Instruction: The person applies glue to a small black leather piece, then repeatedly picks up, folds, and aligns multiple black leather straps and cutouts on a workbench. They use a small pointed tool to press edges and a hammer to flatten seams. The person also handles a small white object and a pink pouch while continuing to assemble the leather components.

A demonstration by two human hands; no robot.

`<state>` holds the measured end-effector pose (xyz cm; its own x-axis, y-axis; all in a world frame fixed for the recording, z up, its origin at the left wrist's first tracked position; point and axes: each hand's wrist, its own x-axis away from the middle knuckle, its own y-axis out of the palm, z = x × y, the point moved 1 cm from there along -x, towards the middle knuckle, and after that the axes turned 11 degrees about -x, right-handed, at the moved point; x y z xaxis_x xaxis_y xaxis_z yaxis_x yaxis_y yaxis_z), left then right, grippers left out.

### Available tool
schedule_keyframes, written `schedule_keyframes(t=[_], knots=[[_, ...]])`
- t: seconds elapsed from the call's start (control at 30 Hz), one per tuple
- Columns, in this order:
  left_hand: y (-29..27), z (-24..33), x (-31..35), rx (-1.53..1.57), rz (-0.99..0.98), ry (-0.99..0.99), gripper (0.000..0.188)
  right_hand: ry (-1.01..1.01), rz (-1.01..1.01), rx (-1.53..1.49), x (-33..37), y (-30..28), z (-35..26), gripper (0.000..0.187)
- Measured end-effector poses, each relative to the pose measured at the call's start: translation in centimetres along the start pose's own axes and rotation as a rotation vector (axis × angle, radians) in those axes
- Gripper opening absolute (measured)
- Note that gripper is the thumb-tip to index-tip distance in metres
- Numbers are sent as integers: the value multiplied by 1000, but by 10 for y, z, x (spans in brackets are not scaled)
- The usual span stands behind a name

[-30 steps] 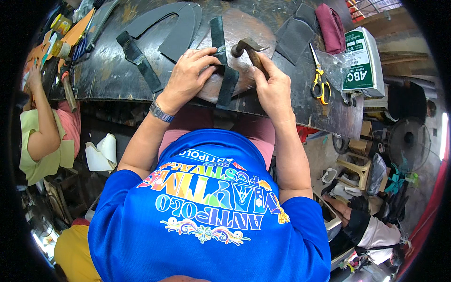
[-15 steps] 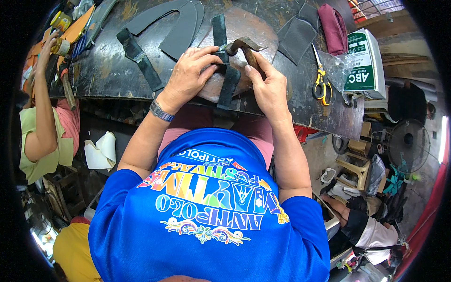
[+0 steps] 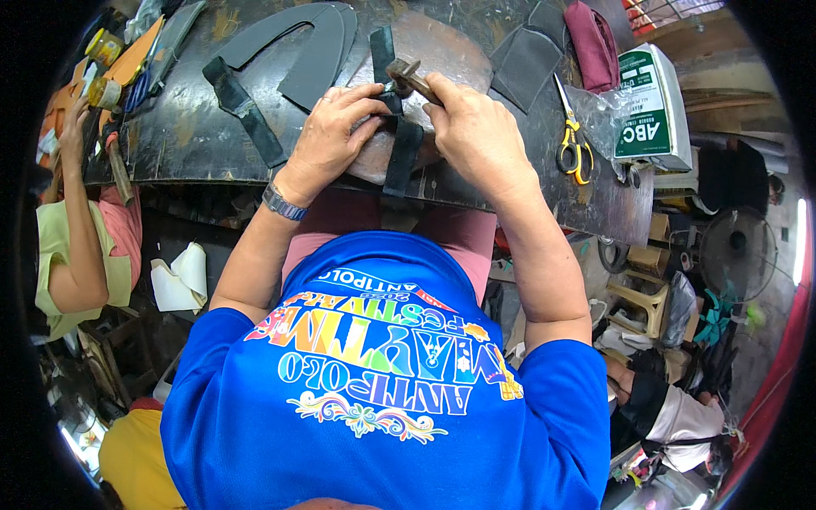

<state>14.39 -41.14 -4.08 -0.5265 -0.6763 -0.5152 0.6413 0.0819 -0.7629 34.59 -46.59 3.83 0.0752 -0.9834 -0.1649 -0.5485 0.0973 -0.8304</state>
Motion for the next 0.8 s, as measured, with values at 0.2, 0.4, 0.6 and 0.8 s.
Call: schedule_keyframes(t=[0.2, 0.4, 0.6, 0.8], knots=[[-2, 1, 0, 9, 1, 6, 17, 85, 178, -339, 9, 15, 21, 32], [1, 0, 0, 5, -3, -5, 16, 24, 169, -274, 17, 27, 23, 34], [-15, 13, 3, 1, 71, -18, 29, 3, 171, -201, 11, 19, 14, 33], [-30, 31, 11, 289, -160, -289, 38, 119, 120, -207, 18, 21, 7, 39]])
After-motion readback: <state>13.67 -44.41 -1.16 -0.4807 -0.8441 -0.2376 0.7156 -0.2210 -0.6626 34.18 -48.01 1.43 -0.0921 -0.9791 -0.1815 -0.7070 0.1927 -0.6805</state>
